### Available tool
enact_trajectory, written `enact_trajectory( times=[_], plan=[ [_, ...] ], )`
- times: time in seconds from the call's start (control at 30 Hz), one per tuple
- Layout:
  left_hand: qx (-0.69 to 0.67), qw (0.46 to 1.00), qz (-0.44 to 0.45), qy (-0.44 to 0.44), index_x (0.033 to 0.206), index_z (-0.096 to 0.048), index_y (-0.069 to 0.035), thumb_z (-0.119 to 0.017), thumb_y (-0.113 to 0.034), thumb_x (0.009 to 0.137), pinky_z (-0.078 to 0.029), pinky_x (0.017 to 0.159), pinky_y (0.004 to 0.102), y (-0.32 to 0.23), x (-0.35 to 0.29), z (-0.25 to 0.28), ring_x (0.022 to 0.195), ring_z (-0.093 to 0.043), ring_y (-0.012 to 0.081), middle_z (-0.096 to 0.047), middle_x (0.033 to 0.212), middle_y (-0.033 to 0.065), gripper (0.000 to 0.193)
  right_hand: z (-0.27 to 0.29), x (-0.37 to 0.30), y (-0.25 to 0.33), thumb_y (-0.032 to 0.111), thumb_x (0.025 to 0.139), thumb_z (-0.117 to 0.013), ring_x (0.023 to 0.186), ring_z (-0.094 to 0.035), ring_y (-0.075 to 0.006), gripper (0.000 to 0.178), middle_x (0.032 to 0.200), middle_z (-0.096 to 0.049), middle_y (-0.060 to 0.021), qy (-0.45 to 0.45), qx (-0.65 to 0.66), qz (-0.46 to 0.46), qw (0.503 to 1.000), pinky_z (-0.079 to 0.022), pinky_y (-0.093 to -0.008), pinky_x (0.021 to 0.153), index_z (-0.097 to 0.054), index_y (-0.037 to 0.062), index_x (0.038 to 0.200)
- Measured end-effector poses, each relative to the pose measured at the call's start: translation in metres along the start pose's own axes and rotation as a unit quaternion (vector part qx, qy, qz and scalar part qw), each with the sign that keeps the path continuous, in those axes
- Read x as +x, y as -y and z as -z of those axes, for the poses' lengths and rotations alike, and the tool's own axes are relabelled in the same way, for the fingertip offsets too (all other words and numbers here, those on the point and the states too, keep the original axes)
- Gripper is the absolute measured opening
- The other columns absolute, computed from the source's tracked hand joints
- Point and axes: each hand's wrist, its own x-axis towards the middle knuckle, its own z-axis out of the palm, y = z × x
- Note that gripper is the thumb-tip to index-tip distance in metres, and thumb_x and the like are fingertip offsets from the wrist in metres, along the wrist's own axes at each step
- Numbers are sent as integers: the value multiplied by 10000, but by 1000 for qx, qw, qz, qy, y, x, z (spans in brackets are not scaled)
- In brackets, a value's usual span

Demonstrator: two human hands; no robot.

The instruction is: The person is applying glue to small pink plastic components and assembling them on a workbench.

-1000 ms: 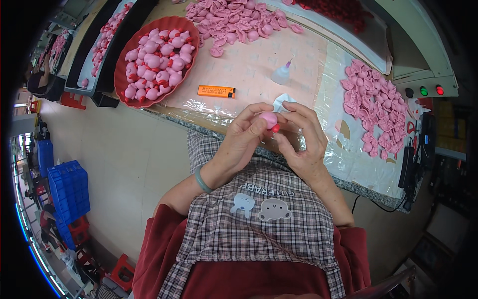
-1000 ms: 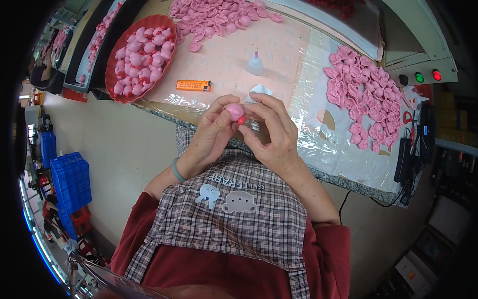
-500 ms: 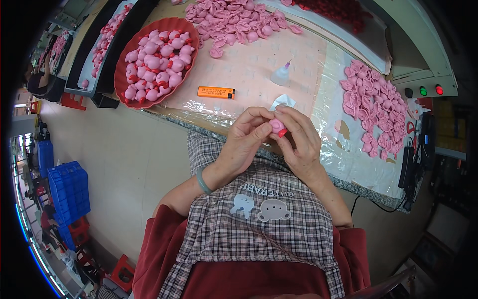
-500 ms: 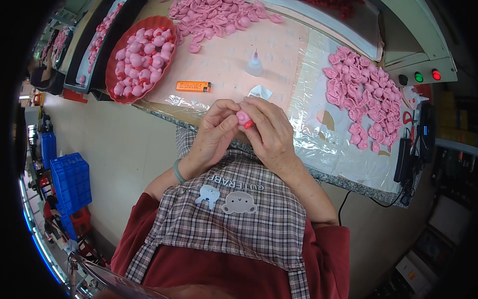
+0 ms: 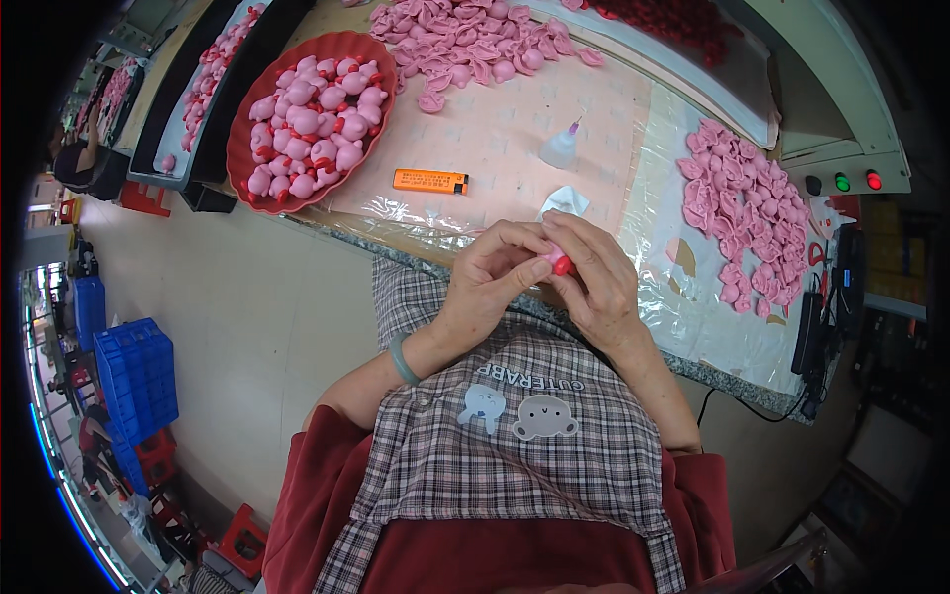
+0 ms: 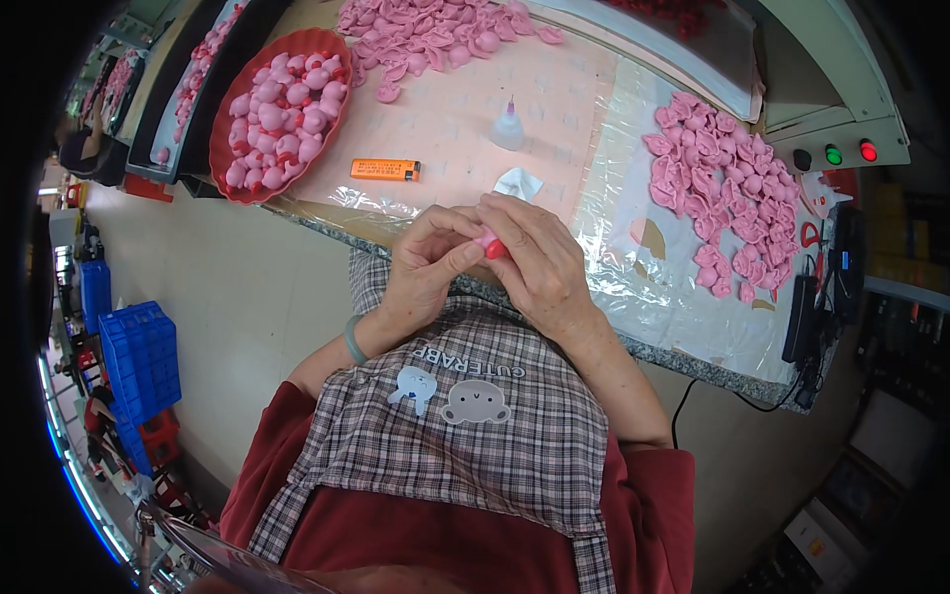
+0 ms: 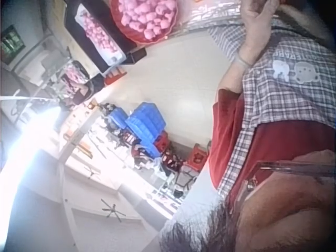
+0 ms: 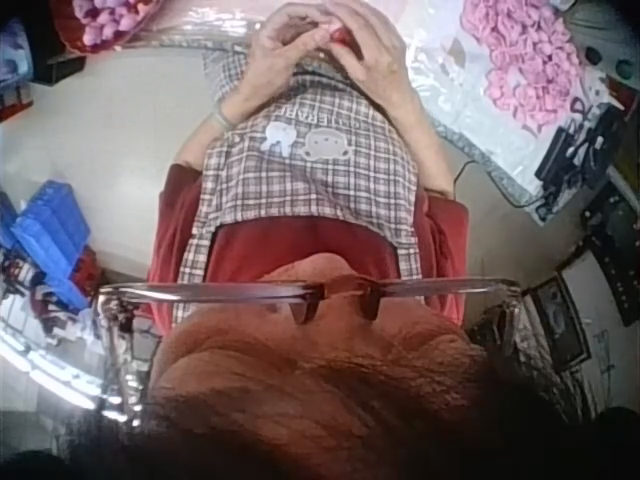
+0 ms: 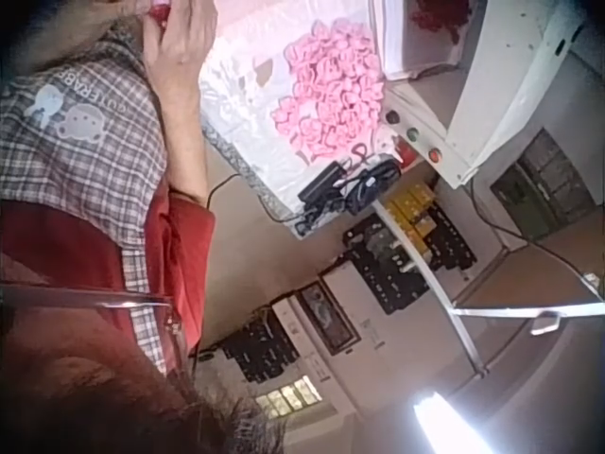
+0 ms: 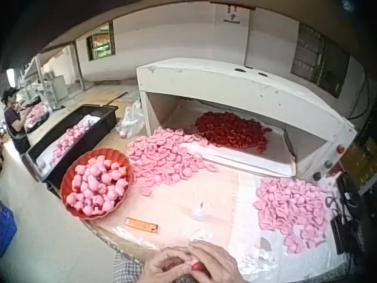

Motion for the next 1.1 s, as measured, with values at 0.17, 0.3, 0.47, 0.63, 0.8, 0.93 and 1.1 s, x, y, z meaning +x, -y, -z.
enact_trajectory(
  times=[0.17, 0.3, 0.47, 0.63, 0.8, 0.93, 1.1],
  plan=[
    [-2, 999, -28, -19, 1023, -587, -8, -629, -27, 925, -524, 892, 276, 8, -1, 0, 1016, -628, 152, -612, 1187, 119, 108, -1, -1, -5, 55, 706, -746, 978, -651, -331, 476, 1133, -662, -164, -3, -31, 35, 999, -531, -400, 845, -622, -28, 1158],
    [9, 999, -18, -32, 1020, -584, -7, -628, -29, 927, -528, 884, 273, 9, -2, -3, 1009, -629, 148, -614, 1184, 117, 105, -1, -1, -4, 62, 706, -747, 945, -653, -330, 438, 1095, -674, -166, -6, -23, 32, 999, -531, -399, 832, -639, -35, 1120],
    [9, 999, -11, -49, 999, -577, -1, -625, 22, 907, -532, 905, 297, 12, -3, -2, 1033, -635, 175, -629, 1172, 160, 106, -3, -2, -5, 58, 707, -747, 936, -655, -331, 426, 1078, -677, -164, -9, -26, 35, 999, -530, -398, 834, -643, -36, 1109],
    [-5, 999, 19, -48, 1045, -566, -13, -613, -24, 930, -526, 905, 297, 11, -1, 0, 1032, -632, 172, -636, 1130, 139, 125, 1, 1, -3, 47, 718, -748, 939, -657, -327, 430, 1052, -675, -169, 22, -33, 16, 999, -530, -400, 837, -637, -26, 1126],
    [-194, 976, 92, -26, 1126, -523, -37, -556, -117, 980, -520, 924, 308, 6, 3, 5, 1054, -628, 193, -625, 1123, 120, 170, 8, 9, 4, 74, 711, -778, 942, -658, -322, 440, 1064, -662, -166, 29, 12, -38, 999, -531, -391, 831, -639, -10, 1120],
    [-266, 954, 137, -14, 1171, -506, -59, -538, -128, 985, -510, 954, 347, 5, 6, 2, 1092, -614, 215, -603, 1167, 112, 201, 7, 8, 6, 87, 699, -794, 949, -659, -311, 425, 1091, -658, -153, 4, 31, -69, 997, -528, -385, 832, -645, 0, 1087],
    [-263, 955, 140, -16, 1240, -479, -37, -540, -94, 981, -491, 969, 353, 3, 5, 1, 1104, -604, 206, -586, 1190, 102, 272, 15, 13, 3, 76, 694, -783, 969, -661, -306, 386, 1087, -663, -143, 13, -36, -15, 999, -528, -385, 844, -653, 8, 1051]
  ],
)
